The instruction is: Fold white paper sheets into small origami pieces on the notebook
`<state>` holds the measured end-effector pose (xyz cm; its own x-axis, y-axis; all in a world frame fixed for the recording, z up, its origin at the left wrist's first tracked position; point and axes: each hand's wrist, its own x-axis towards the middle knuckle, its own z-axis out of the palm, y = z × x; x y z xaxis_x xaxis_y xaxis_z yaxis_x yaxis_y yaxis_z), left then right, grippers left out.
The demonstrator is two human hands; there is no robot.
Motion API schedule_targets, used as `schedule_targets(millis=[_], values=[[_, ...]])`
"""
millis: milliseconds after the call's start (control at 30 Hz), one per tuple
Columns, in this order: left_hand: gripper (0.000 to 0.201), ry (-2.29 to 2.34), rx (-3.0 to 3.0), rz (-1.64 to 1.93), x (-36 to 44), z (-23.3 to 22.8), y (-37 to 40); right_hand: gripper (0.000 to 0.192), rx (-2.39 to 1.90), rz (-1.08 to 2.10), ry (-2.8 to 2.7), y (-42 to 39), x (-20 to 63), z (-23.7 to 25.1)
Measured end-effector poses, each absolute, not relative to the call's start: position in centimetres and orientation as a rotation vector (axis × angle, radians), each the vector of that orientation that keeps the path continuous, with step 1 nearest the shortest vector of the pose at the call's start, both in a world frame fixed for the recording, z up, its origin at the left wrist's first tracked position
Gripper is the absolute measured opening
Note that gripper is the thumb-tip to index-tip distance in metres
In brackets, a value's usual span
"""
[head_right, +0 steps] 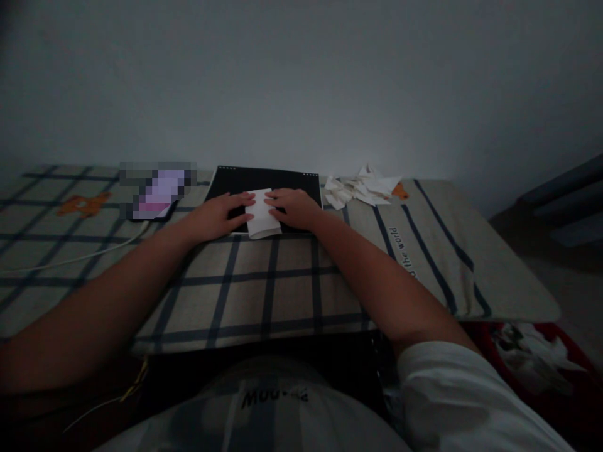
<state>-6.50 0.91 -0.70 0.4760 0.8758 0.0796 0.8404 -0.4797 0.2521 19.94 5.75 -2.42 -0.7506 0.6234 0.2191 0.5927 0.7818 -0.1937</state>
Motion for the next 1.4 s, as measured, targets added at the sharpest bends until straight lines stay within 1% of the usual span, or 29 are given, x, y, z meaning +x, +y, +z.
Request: schedule_targets(millis=[200,400,600,767,1000,1233,1400], values=[[0.062,1.46,2.537,0.335,-6.8,-1.2,0.9,0.049,-0.94,0.197,-2.692,5.9,20.1,-2.6],[0.062,1.488,2.6,0.452,-6.8,-1.9,1.1,0.055,-0.923,0.19,-2.665,5.7,20.1,-2.9],[0.059,1.517,2.604,0.507,-6.6,-2.0,1.1,0.043,-0.897,0.175,-2.654,5.7,20.1,-2.9],[0.054,1.482,2.585,0.684,-6.5,-1.5,0.8,0.043,-0.903,0.181,-2.642,5.9,20.0,-3.1],[0.056,1.376,2.626,0.53,-6.6,-1.5,0.8,0.042,-0.888,0.232,-2.576,6.7,20.0,-4.0],[0.058,1.393,2.645,0.499,-6.6,-1.6,0.7,0.028,-0.807,0.473,-2.361,7.4,20.9,-4.0],[0.055,1.41,2.665,0.482,-6.3,-1.4,0.5,0.024,-0.797,0.512,-2.322,7.3,21.1,-3.8]])
